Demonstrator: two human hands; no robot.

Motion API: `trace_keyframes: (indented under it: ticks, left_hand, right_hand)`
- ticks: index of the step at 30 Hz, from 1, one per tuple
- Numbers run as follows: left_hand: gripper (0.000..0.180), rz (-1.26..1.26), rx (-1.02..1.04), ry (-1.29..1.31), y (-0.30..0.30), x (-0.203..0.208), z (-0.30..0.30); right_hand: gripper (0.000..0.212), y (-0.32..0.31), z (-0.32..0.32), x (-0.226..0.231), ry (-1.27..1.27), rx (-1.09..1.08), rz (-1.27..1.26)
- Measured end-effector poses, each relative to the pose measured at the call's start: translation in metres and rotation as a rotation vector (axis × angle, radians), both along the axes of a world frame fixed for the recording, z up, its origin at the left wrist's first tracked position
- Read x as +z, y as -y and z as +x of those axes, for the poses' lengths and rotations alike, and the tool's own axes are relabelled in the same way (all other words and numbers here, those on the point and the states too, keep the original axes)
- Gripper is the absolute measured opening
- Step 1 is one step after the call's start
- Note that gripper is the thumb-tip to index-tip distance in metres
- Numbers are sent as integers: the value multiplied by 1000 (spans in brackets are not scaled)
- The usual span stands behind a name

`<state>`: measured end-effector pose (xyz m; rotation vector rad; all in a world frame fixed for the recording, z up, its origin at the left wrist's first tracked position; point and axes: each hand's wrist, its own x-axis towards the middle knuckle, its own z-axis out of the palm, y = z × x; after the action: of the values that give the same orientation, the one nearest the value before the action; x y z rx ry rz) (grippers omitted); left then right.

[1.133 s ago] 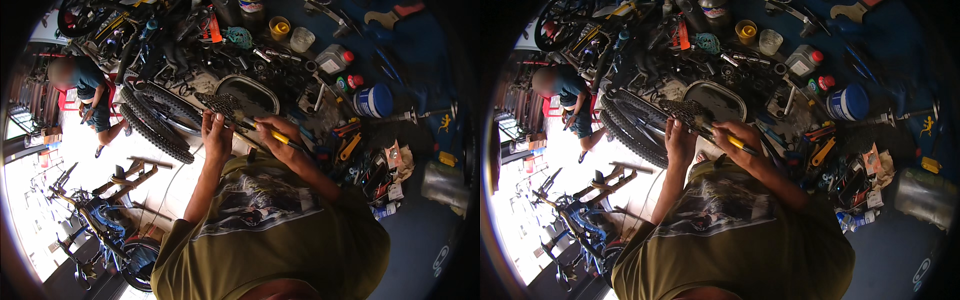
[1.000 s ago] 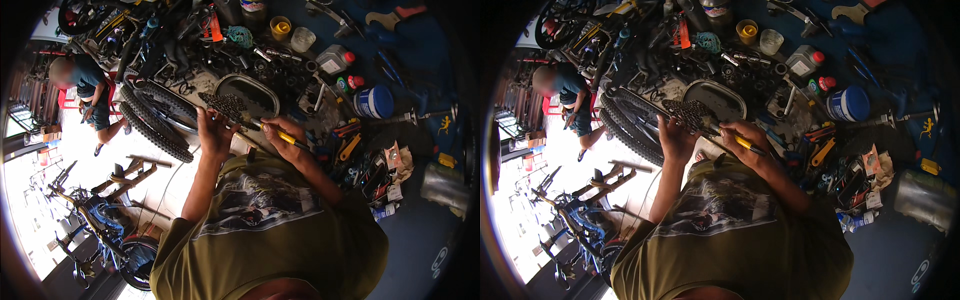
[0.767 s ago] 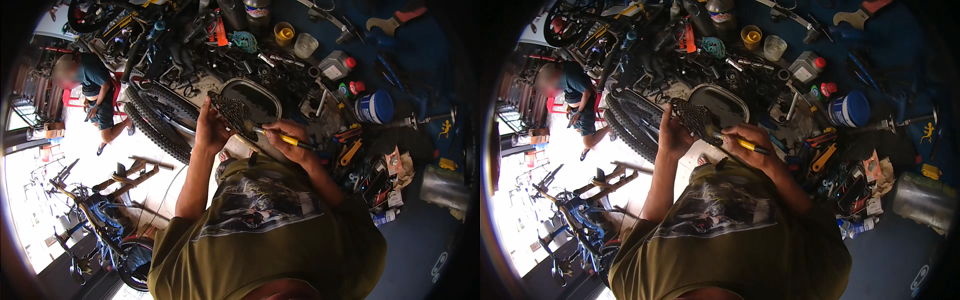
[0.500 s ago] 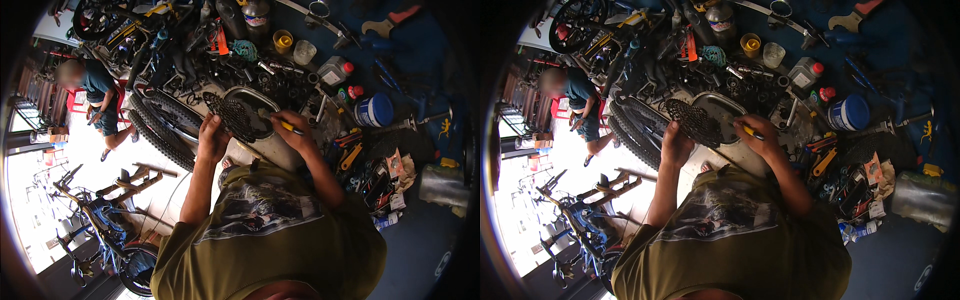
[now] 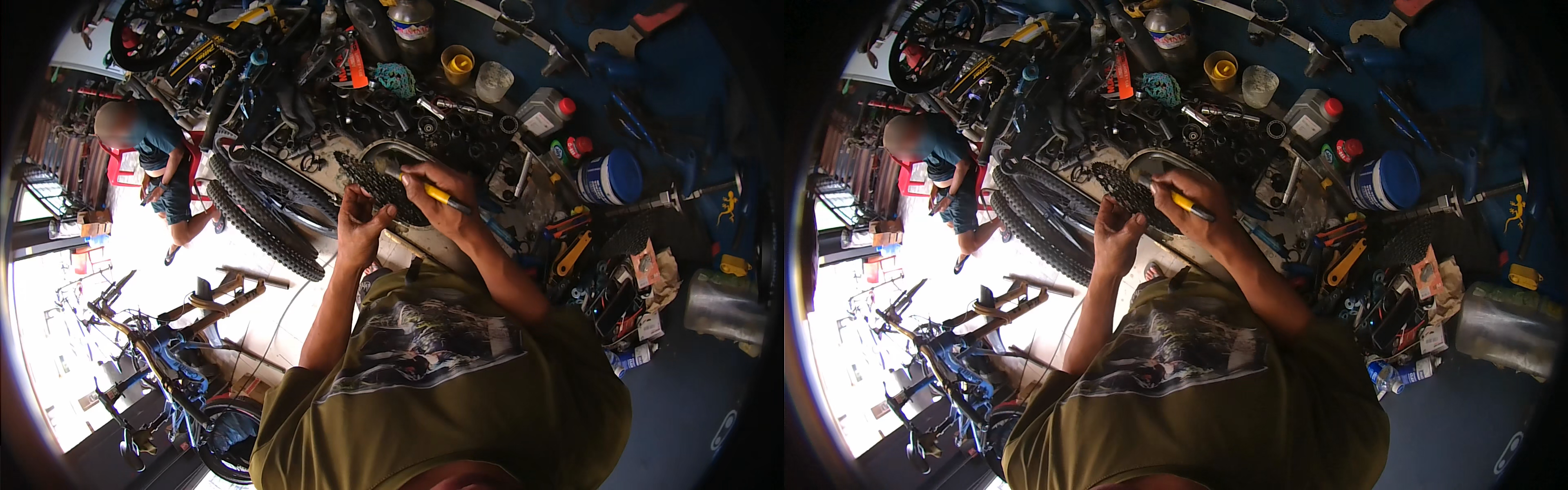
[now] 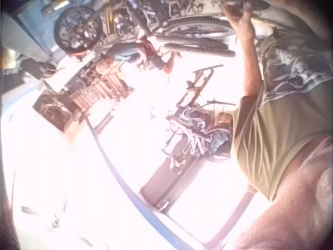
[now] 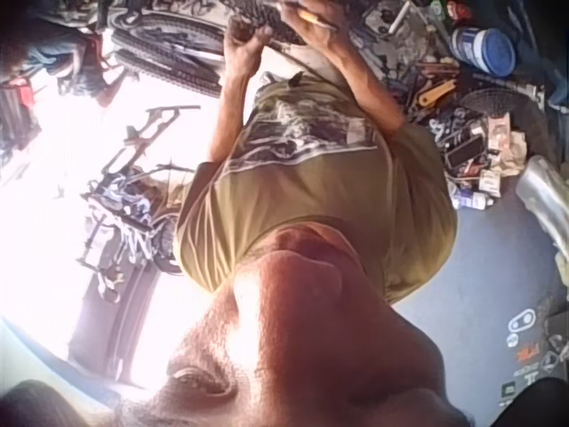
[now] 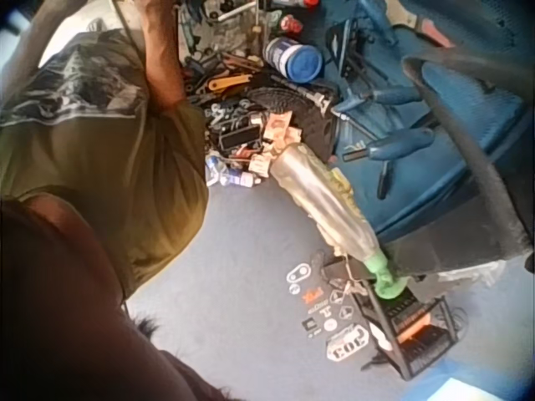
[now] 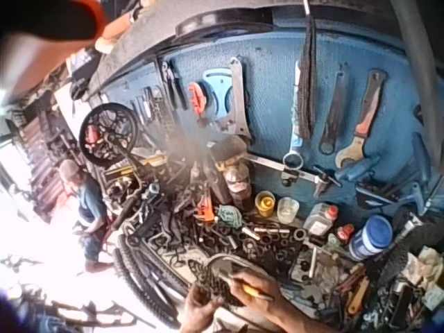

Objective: The person holds a bicycle cassette and uses a small brush to scrub between the sprockets. They rotate the cassette to access different areas and continue brushing throughout the clip.

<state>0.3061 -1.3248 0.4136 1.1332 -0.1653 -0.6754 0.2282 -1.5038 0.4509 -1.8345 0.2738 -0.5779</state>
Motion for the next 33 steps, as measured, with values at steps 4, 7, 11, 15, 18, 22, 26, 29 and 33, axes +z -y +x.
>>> trace_keyframes:
  ticks: [4, 7, 11, 15, 18, 22, 26, 29, 33]
  left_hand:
    - [45, -34, 33, -43, 3, 2, -2]
    - [45, -12, 32, -47, 2, -1, -1]
    - [45, -13, 33, -28, 3, -3, 0]
    - [42, -8, 50, -64, -1, 0, 2]
    - [40, 2, 27, -53, -7, -9, 9]
    - [40, -48, 49, -33, -3, -2, 2]
    - [41, -32, 51, -17, 3, 2, -3]
    - [43, -31, 46, -54, -3, -1, 0]
    - [44, -84, 63, -19, -3, -21, -4]
  right_hand:
    - [17, 1, -24, -22, -61, 5, 17]
    - [17, 5, -31, -22, -209, 7, 45]
    - [21, -10, -14, 6, 14, -49, 49]
    - [17, -13, -18, -8, -58, -18, 39]
    - [15, -7, -38, -29, -269, 1, 138]
    - [16, -15, -27, -4, -160, -3, 84]
    - [18, -27, -15, 21, 39, 66, 74]
    - [15, -21, -30, -5, -81, -21, 76]
    - [16, -21, -37, -14, -134, -56, 110]
